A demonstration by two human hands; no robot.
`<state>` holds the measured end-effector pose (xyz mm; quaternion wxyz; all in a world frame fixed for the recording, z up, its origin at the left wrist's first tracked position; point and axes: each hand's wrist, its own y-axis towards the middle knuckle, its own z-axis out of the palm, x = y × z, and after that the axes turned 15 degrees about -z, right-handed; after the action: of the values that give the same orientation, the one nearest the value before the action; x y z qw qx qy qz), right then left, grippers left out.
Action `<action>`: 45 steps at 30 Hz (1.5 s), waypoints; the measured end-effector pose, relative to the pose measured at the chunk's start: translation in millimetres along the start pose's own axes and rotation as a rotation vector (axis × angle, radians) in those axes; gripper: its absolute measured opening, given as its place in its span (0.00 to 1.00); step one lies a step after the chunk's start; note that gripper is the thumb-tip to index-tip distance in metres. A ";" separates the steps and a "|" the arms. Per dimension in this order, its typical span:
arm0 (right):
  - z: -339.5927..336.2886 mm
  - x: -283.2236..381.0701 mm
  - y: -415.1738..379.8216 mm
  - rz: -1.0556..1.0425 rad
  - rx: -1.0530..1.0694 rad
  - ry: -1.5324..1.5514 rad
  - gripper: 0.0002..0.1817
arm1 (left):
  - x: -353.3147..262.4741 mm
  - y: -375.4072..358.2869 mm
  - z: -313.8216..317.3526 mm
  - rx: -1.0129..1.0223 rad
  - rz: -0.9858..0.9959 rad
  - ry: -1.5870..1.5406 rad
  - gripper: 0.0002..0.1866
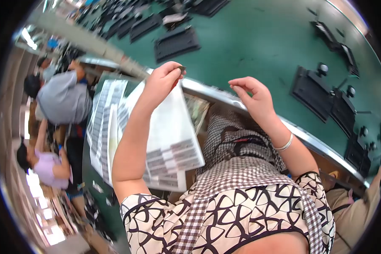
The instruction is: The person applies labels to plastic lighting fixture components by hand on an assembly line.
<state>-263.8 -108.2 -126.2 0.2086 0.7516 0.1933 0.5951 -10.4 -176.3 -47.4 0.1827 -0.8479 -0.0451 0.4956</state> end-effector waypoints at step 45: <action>205.9 38.0 -8.9 -0.631 1.117 0.037 0.27 | 153.8 -205.1 -22.4 -0.571 0.156 0.801 0.10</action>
<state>-55.1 -97.4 -142.2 -0.0528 0.6437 0.6897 0.3274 107.9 48.0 -91.6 -0.0916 -0.9887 -0.0418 0.1109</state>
